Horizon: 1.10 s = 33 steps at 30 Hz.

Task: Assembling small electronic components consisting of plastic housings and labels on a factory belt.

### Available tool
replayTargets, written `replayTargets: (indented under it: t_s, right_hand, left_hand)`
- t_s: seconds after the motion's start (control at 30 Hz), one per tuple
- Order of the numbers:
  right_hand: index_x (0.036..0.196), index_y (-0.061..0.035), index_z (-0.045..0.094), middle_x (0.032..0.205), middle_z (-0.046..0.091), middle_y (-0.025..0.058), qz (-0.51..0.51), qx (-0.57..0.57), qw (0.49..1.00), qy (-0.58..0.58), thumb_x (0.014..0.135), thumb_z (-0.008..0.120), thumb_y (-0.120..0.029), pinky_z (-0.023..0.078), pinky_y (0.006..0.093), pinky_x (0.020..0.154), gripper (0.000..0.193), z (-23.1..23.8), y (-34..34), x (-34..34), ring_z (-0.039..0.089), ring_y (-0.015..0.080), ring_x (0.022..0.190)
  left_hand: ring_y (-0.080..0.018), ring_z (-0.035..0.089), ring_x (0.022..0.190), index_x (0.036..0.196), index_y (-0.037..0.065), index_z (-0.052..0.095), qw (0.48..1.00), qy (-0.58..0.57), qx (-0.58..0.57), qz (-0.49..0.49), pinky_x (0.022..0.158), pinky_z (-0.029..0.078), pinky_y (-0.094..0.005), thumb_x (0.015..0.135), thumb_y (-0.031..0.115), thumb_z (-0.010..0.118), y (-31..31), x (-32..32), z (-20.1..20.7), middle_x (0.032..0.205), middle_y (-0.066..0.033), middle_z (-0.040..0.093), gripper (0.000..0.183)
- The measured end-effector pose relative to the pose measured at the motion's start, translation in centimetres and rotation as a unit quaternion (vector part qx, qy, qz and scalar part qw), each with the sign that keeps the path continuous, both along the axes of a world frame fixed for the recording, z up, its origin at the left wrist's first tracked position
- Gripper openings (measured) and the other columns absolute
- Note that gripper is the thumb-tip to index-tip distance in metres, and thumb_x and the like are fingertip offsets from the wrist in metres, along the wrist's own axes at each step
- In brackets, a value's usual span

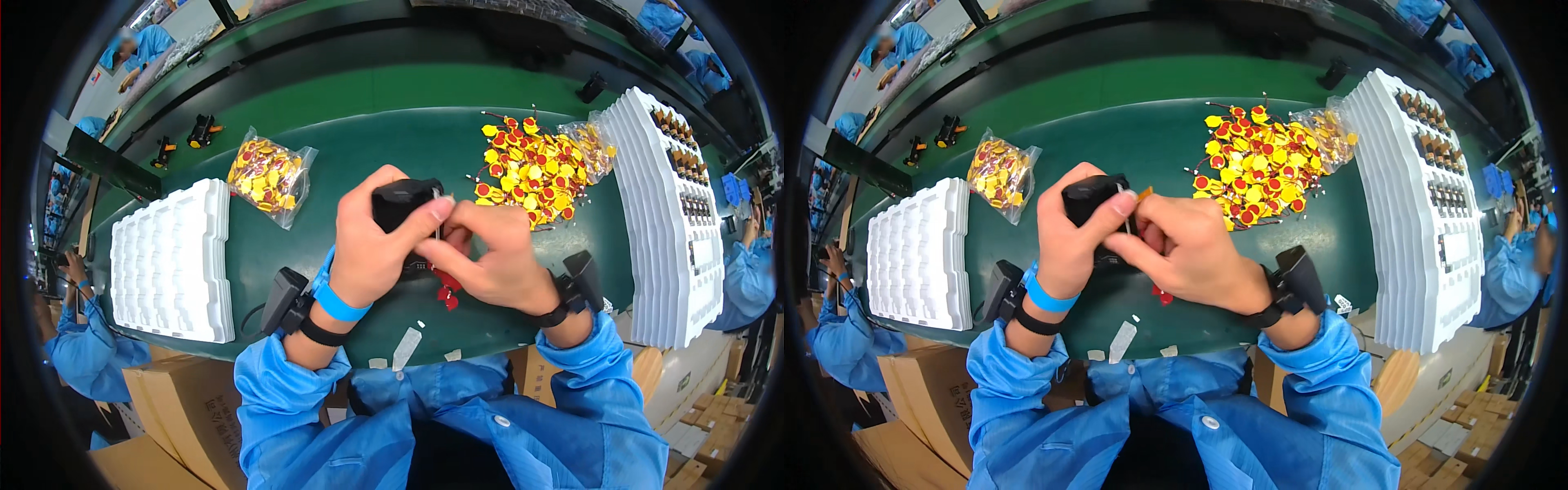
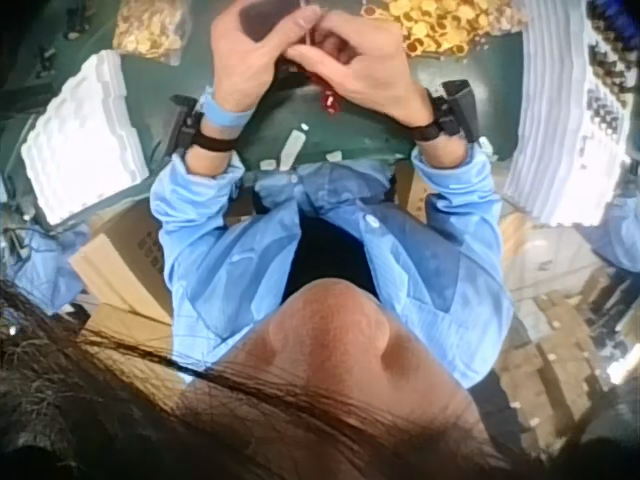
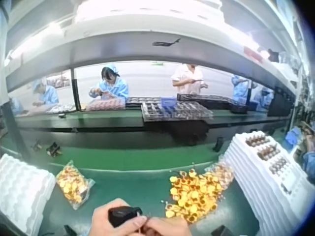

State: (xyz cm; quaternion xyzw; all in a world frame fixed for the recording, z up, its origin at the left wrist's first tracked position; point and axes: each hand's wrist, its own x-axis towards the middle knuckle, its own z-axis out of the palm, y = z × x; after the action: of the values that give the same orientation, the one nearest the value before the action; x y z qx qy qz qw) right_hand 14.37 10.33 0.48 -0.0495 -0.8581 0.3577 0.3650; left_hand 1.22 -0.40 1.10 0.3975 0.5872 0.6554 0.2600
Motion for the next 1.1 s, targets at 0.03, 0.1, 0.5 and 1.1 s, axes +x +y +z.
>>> replayTargets:
  t_s: [0.03,0.1,0.5,1.1]
  right_hand:
    - [0.079,0.0013,0.061,0.063,0.060,0.0067,0.051,-0.079,0.995,0.014,0.082,0.075,-0.007,0.044,0.0265,0.047,0.016,0.5,0.3,0.3,0.060,0.0143,0.051]
    - [0.087,0.0016,0.066,0.069,0.064,0.0029,0.094,-0.243,0.964,0.040,0.087,0.073,-0.008,0.047,0.0213,0.053,0.012,0.6,0.8,1.0,0.061,0.0067,0.058]
    - [0.087,0.0013,0.065,0.058,0.059,0.0019,0.095,-0.272,0.939,-0.188,0.084,0.070,-0.004,0.041,0.0222,0.048,0.008,0.1,2.7,0.5,0.053,0.0050,0.050]
    - [0.075,0.0017,0.061,0.057,0.054,0.0043,0.042,-0.112,0.991,-0.062,0.085,0.069,-0.004,0.036,0.0263,0.043,0.014,0.5,0.8,0.6,0.050,0.0092,0.046]
  left_hand:
    - [-0.0044,0.054,0.065,0.084,0.002,0.061,0.998,-0.056,-0.001,-0.007,0.058,0.043,-0.0214,0.085,0.020,0.078,-0.1,-0.3,0.2,0.072,-0.0006,0.062,0.025]
    - [-0.0058,0.056,0.064,0.086,0.004,0.060,0.980,-0.199,0.023,-0.001,0.057,0.045,-0.0219,0.088,0.022,0.075,-0.1,-0.5,1.0,0.071,0.0001,0.059,0.024]
    - [-0.0186,0.055,0.048,0.099,0.003,0.055,0.964,-0.258,0.038,-0.058,0.039,0.040,-0.0288,0.095,0.036,0.062,-0.8,-1.4,0.3,0.066,-0.0105,0.057,0.034]
    - [-0.0065,0.050,0.064,0.083,0.000,0.059,0.998,0.059,-0.007,0.028,0.055,0.043,-0.0258,0.088,0.023,0.076,0.4,1.0,-1.2,0.067,-0.0032,0.059,0.029]
